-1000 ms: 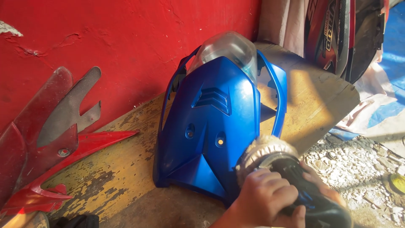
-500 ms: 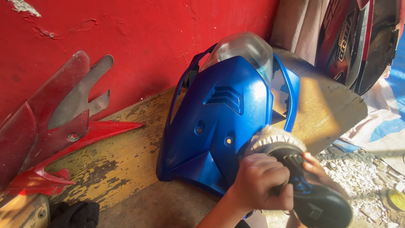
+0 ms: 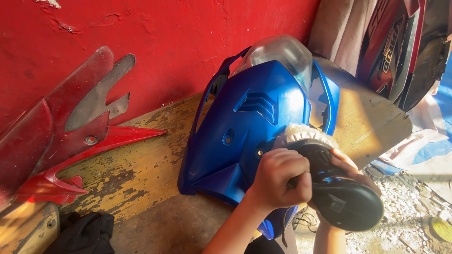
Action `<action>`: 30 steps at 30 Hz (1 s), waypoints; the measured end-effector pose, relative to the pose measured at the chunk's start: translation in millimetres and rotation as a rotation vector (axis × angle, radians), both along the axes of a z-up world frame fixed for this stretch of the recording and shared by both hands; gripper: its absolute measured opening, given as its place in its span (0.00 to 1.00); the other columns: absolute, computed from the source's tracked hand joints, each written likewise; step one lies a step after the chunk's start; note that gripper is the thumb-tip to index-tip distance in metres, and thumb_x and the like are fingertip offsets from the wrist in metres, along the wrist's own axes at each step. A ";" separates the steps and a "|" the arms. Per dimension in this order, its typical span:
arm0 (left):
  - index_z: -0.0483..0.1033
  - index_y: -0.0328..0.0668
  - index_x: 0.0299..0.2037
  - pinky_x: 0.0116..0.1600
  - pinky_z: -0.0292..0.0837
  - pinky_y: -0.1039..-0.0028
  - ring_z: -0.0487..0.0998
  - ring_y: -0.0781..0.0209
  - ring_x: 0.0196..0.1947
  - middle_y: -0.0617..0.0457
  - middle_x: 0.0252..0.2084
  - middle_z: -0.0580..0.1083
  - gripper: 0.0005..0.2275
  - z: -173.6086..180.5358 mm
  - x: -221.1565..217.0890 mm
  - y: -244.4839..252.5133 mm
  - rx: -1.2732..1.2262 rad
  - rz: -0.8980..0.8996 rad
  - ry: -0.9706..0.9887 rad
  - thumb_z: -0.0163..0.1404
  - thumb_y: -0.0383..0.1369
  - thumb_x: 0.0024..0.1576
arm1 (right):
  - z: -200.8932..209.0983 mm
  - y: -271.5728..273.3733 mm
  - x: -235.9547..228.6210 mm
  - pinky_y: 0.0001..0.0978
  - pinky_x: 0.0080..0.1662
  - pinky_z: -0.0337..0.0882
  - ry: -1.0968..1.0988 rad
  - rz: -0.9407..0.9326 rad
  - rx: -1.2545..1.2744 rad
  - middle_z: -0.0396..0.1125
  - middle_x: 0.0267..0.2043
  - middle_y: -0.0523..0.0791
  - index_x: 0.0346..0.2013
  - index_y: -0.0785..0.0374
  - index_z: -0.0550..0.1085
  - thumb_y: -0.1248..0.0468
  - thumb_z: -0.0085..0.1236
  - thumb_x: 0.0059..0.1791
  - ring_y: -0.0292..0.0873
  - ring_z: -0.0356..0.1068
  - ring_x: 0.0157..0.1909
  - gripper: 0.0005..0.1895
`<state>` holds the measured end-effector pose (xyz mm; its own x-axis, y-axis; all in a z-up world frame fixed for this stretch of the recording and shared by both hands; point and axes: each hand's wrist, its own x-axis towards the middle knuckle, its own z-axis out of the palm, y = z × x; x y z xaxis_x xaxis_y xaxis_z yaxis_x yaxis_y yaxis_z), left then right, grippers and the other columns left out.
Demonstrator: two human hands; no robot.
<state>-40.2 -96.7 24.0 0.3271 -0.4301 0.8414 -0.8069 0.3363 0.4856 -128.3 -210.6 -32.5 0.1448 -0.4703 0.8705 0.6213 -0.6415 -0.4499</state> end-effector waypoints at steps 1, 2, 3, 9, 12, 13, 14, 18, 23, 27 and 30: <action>0.65 0.43 0.28 0.36 0.69 0.67 0.73 0.50 0.26 0.49 0.24 0.66 0.08 -0.4 -1.0 1.9 -0.004 0.004 -0.004 0.51 0.31 0.56 | -2.6 -1.2 -4.4 0.46 0.71 0.66 -0.004 0.004 -0.004 0.67 0.62 0.51 0.61 0.62 0.61 0.57 0.75 0.45 0.50 0.67 0.66 0.38; 0.65 0.43 0.28 0.36 0.69 0.67 0.73 0.50 0.27 0.50 0.24 0.66 0.08 -0.7 -1.5 4.7 -0.004 -0.022 0.014 0.50 0.31 0.57 | -5.1 -1.6 -8.3 0.48 0.70 0.66 0.063 0.003 0.031 0.66 0.61 0.52 0.59 0.64 0.63 0.58 0.74 0.41 0.52 0.66 0.66 0.38; 0.65 0.43 0.28 0.36 0.69 0.67 0.74 0.50 0.27 0.50 0.24 0.67 0.07 -1.3 -1.8 7.8 -0.004 -0.048 0.033 0.49 0.31 0.57 | -7.8 -1.8 -11.8 0.50 0.69 0.66 0.131 0.006 0.063 0.65 0.61 0.53 0.57 0.67 0.65 0.58 0.74 0.37 0.54 0.65 0.66 0.39; 0.65 0.40 0.25 0.37 0.68 0.66 0.72 0.48 0.27 0.49 0.23 0.66 0.11 3.2 -3.1 -5.6 0.061 -0.093 0.024 0.51 0.32 0.58 | -46.7 -39.1 -15.4 0.44 0.73 0.62 0.177 -0.069 0.000 0.66 0.62 0.50 0.59 0.66 0.65 0.61 0.74 0.42 0.50 0.64 0.70 0.36; 0.65 0.40 0.26 0.38 0.68 0.66 0.72 0.47 0.29 0.47 0.25 0.66 0.10 15.2 13.2 -9.1 -0.013 -0.057 0.027 0.49 0.30 0.58 | -3.4 -30.5 6.1 0.45 0.71 0.63 0.226 -0.143 -0.065 0.65 0.63 0.52 0.59 0.68 0.66 0.62 0.73 0.40 0.51 0.66 0.69 0.37; 0.65 0.40 0.26 0.38 0.68 0.66 0.72 0.47 0.29 0.47 0.25 0.66 0.10 18.3 16.6 -5.9 -0.012 -0.060 0.025 0.49 0.30 0.58 | -2.0 -29.4 10.2 0.45 0.71 0.63 0.224 -0.146 -0.064 0.65 0.63 0.52 0.59 0.68 0.66 0.62 0.73 0.40 0.51 0.66 0.69 0.37; 0.66 0.40 0.28 0.38 0.68 0.66 0.73 0.47 0.29 0.47 0.26 0.67 0.08 21.2 20.5 -2.8 -0.055 -0.050 0.056 0.48 0.29 0.59 | -0.6 -28.3 14.6 0.45 0.72 0.64 0.205 -0.095 -0.072 0.66 0.63 0.52 0.59 0.67 0.64 0.62 0.75 0.39 0.51 0.66 0.69 0.39; 0.66 0.41 0.29 0.37 0.68 0.66 0.73 0.48 0.28 0.47 0.25 0.67 0.07 22.1 25.1 5.3 -0.066 -0.031 0.100 0.46 0.28 0.59 | 9.8 -21.8 6.8 0.45 0.69 0.68 0.232 -0.109 -0.122 0.69 0.59 0.51 0.57 0.61 0.63 0.63 0.77 0.33 0.51 0.69 0.66 0.43; 0.66 0.40 0.27 0.36 0.67 0.65 0.73 0.47 0.27 0.46 0.26 0.67 0.08 25.4 12.5 -3.0 0.045 -0.093 0.024 0.49 0.30 0.58 | -29.3 -34.8 3.6 0.45 0.71 0.65 0.154 -0.042 -0.027 0.66 0.64 0.52 0.61 0.57 0.61 0.64 0.76 0.40 0.50 0.65 0.67 0.41; 0.66 0.39 0.31 0.39 0.68 0.65 0.73 0.46 0.30 0.44 0.26 0.66 0.09 31.0 24.1 -13.4 -0.024 -0.100 0.017 0.48 0.32 0.62 | -0.9 -29.7 18.0 0.50 0.72 0.64 0.181 -0.097 0.027 0.63 0.64 0.55 0.64 0.60 0.60 0.68 0.72 0.38 0.53 0.62 0.69 0.43; 0.66 0.39 0.31 0.39 0.68 0.66 0.73 0.46 0.30 0.45 0.26 0.67 0.09 38.2 40.5 -4.7 -0.059 -0.042 0.039 0.46 0.32 0.63 | 15.0 -29.0 37.7 0.50 0.73 0.63 0.184 -0.082 -0.074 0.64 0.63 0.55 0.65 0.58 0.56 0.69 0.75 0.36 0.55 0.63 0.69 0.49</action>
